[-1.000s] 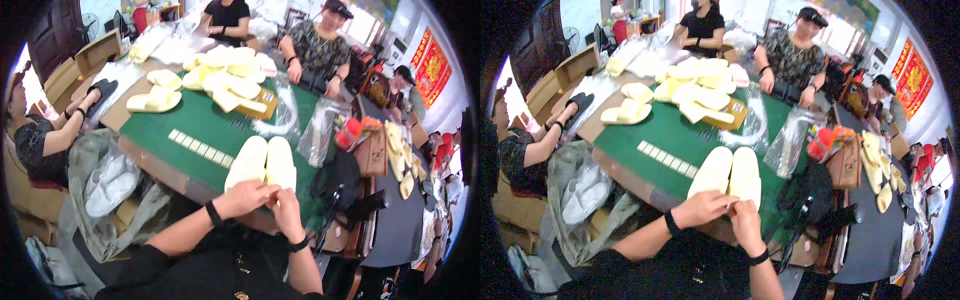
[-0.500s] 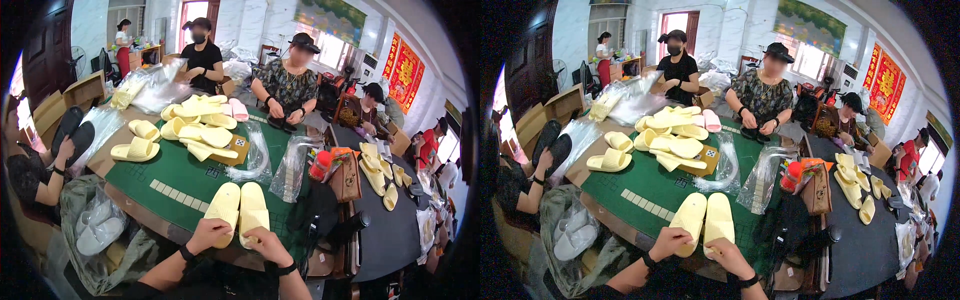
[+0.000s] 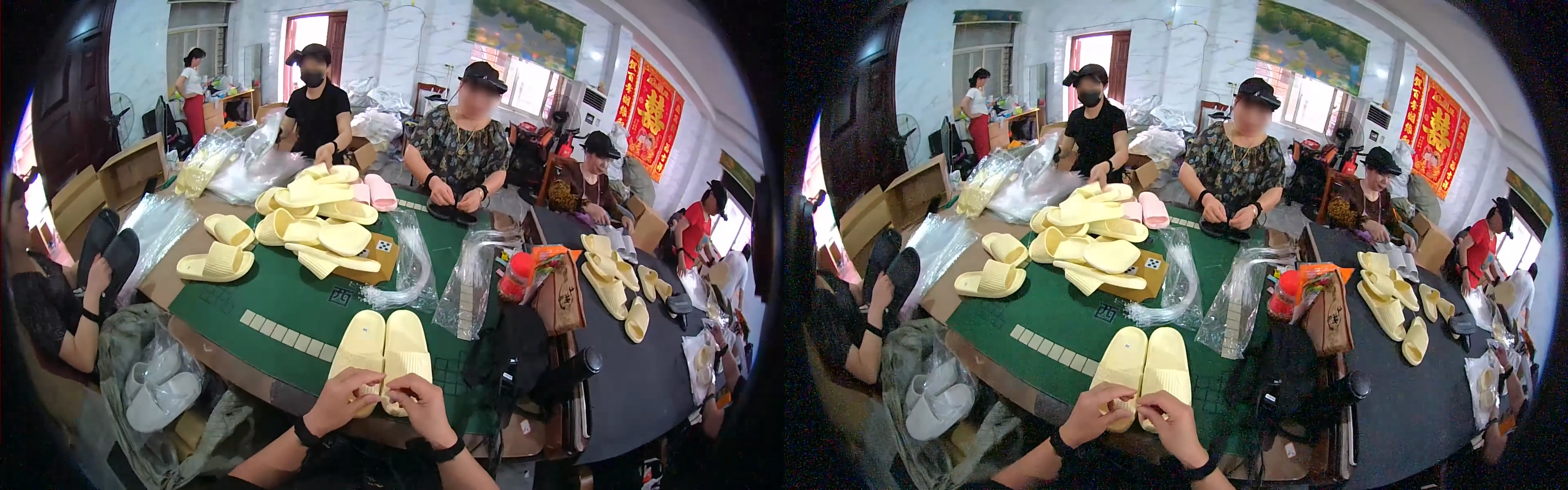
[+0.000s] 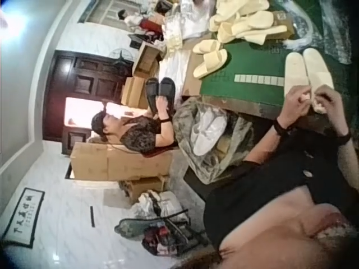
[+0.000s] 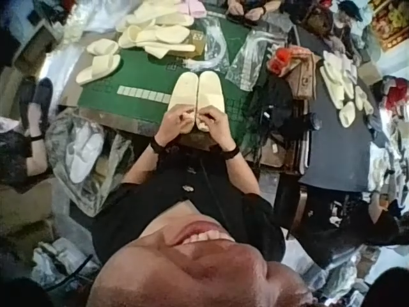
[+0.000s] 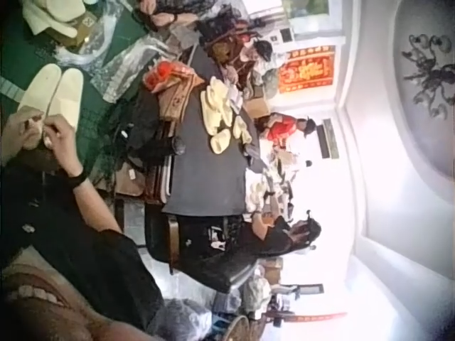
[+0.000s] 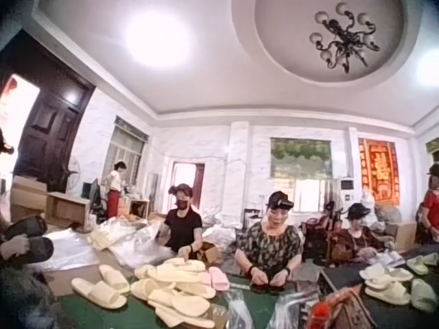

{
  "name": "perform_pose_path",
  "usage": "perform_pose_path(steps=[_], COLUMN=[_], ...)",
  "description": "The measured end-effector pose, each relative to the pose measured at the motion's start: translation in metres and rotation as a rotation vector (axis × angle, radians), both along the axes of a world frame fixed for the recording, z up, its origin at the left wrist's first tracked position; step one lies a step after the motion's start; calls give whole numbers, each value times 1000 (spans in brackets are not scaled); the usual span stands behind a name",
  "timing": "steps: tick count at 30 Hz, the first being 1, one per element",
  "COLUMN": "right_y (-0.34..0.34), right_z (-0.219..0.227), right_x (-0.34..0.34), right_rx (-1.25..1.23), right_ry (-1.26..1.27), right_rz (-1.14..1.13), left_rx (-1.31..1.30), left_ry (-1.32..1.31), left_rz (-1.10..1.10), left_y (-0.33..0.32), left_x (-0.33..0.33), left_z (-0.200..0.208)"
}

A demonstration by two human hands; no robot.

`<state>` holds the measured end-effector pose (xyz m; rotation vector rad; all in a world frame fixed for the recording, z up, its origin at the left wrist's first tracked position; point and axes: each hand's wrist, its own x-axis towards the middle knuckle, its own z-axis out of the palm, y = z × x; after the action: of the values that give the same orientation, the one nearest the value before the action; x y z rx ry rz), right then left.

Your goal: Assembling and packaging various types of slippers at a shared workstation.

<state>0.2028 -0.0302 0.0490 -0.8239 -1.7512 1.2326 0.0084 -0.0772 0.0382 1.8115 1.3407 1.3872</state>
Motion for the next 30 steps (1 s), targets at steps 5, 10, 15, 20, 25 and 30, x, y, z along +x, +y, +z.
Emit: perform_pose_path(steps=[5,10,15,20,25,30], right_y=[-4,-3,0,1,2,3], right_z=[-4,-16,-26,-31,-34,-32], right_x=[-7,-4,-5,-3,-1,-1], right_rx=[31,125,263,191,210,218], right_ry=[-88,-209,-247,-175,-226,-253], right_rz=[-61,20,65,64,110,145], left_rx=[5,-66,-7,-75,-93,-129], left_ry=[-39,10,59,9,-63,-84], left_rz=[-58,-47,-14,2,-14,-14], left_y=[0,-2,-2,-3,-4,-5], left_x=[-2,-7,-12,-10,-9,-6], left_z=[-5,-17,-37,-31,-35,-39])
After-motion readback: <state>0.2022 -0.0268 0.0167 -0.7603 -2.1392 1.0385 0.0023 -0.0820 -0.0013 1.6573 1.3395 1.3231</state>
